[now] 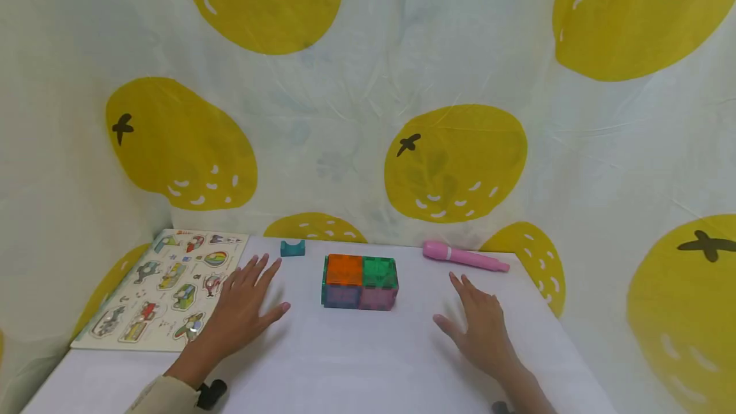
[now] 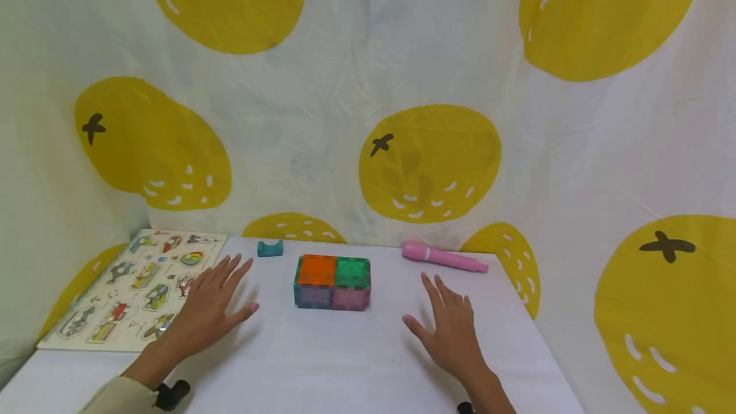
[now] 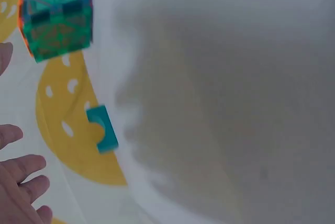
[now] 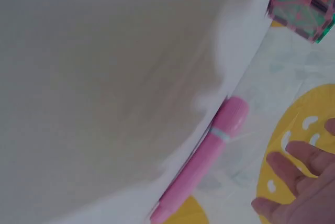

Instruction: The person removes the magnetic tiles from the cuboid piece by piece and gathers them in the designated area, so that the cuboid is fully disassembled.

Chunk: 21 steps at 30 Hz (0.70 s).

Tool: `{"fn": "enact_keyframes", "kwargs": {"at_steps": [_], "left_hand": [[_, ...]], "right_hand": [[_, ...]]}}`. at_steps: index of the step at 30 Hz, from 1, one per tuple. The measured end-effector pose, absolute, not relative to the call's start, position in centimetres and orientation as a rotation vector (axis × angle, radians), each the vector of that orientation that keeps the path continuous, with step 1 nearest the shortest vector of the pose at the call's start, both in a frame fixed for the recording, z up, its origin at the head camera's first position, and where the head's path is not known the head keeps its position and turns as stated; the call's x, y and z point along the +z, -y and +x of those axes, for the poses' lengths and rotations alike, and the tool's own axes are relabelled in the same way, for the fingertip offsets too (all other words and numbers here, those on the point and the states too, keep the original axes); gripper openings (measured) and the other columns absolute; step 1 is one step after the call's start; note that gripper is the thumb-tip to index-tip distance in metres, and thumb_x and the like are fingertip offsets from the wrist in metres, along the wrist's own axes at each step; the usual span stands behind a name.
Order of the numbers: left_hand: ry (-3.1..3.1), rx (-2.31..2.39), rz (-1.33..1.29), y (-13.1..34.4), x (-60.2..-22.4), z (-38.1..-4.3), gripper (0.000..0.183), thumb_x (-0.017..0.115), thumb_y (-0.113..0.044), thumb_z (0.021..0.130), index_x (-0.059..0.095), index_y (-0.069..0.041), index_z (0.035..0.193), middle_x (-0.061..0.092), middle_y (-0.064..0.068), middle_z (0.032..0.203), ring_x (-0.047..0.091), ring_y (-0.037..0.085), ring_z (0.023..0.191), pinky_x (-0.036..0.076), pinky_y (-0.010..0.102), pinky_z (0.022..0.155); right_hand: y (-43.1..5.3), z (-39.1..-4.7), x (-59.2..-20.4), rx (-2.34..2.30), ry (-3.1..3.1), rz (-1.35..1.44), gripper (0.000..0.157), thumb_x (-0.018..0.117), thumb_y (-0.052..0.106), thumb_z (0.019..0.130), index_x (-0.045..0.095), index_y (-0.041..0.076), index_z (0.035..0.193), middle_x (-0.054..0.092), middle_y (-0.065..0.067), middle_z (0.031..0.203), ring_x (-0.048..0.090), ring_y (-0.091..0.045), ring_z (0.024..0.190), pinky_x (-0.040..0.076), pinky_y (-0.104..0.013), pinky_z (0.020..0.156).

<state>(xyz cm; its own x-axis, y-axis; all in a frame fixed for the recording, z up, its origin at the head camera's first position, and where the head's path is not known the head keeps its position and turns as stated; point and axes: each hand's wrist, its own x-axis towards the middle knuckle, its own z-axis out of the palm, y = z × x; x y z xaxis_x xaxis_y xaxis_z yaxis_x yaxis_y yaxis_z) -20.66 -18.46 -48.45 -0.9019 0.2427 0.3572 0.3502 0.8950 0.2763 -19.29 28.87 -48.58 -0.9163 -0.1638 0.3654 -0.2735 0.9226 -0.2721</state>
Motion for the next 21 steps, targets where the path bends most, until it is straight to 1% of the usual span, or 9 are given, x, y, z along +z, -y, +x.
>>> {"fn": "enact_keyframes", "kwargs": {"at_steps": [2,4,6,9,11,13,15,17,21], "left_hand": [[2.765,-0.616,-0.451,17.4,-48.3,-21.1,0.087,0.077,-0.047,0.096,0.036,-0.014,0.166,0.038,0.019,0.170,0.032,0.045,0.158,0.027,0.071,0.124],[2.793,-0.755,-0.458,16.3,-48.3,-21.7,0.087,0.078,-0.044,0.096,0.035,-0.016,0.167,0.039,0.016,0.171,0.034,0.044,0.158,0.028,0.071,0.124],[2.824,-0.903,-0.461,15.3,-48.3,-22.5,0.088,0.078,-0.042,0.097,0.032,-0.020,0.168,0.037,0.013,0.172,0.034,0.042,0.158,0.028,0.072,0.125],[2.868,-1.111,-0.457,13.9,-48.4,-23.9,0.088,0.077,-0.041,0.098,0.028,-0.028,0.169,0.033,0.009,0.175,0.032,0.040,0.160,0.028,0.071,0.127],[2.879,-1.253,-0.467,13.2,-48.4,-24.9,0.088,0.077,-0.039,0.099,0.025,-0.032,0.170,0.030,0.008,0.176,0.031,0.040,0.161,0.028,0.070,0.127],[2.886,-1.382,-0.479,12.6,-48.5,-25.8,0.087,0.076,-0.038,0.100,0.023,-0.037,0.169,0.026,0.006,0.177,0.030,0.040,0.161,0.032,0.068,0.126],[2.878,-1.498,-0.507,12.2,-48.7,-26.5,0.087,0.075,-0.036,0.100,0.021,-0.040,0.169,0.024,0.005,0.178,0.031,0.040,0.161,0.035,0.066,0.125],[2.857,-1.601,-0.539,12.0,-48.9,-27.0,0.086,0.075,-0.035,0.101,0.022,-0.041,0.169,0.023,0.005,0.178,0.033,0.040,0.161,0.038,0.064,0.124],[2.806,-1.732,-0.589,11.8,-49.3,-27.7,0.082,0.073,-0.031,0.103,0.025,-0.041,0.168,0.024,0.004,0.178,0.032,0.040,0.161,0.037,0.061,0.126]], "right_hand": [[-28.1,-19.7,-48.7,0.539,2.760,0.350,0.088,0.076,0.053,0.095,0.037,0.020,0.166,0.050,-0.017,0.163,0.052,-0.042,0.143,0.036,-0.073,0.117],[-27.4,-20.1,-48.8,0.627,2.782,0.354,0.088,0.077,0.052,0.095,0.034,0.026,0.167,0.052,-0.011,0.163,0.053,-0.038,0.143,0.040,-0.069,0.118],[-26.7,-20.6,-48.8,0.723,2.789,0.361,0.088,0.078,0.051,0.094,0.034,0.030,0.167,0.053,-0.008,0.161,0.055,-0.036,0.140,0.042,-0.068,0.116],[-25.8,-21.4,-48.7,0.864,2.799,0.375,0.088,0.079,0.050,0.094,0.033,0.035,0.167,0.052,-0.005,0.163,0.057,-0.033,0.138,0.044,-0.068,0.115],[-25.2,-22.0,-48.6,0.955,2.790,0.417,0.087,0.080,0.047,0.094,0.034,0.034,0.166,0.050,-0.005,0.164,0.059,-0.033,0.139,0.044,-0.069,0.115],[-24.7,-22.6,-48.6,1.030,2.788,0.456,0.086,0.081,0.044,0.094,0.035,0.033,0.166,0.048,-0.003,0.166,0.060,-0.032,0.139,0.045,-0.068,0.117],[-24.3,-23.3,-48.6,1.086,2.791,0.496,0.084,0.081,0.041,0.095,0.036,0.031,0.165,0.047,-0.002,0.167,0.061,-0.032,0.140,0.045,-0.066,0.118],[-24.0,-24.0,-48.7,1.152,2.782,0.531,0.081,0.081,0.038,0.096,0.038,0.030,0.164,0.048,-0.004,0.166,0.061,-0.033,0.139,0.046,-0.064,0.118],[-23.8,-25.1,-48.8,1.286,2.782,0.576,0.077,0.081,0.034,0.096,0.042,0.027,0.162,0.051,-0.008,0.164,0.061,-0.036,0.139,0.046,-0.065,0.117]]}}
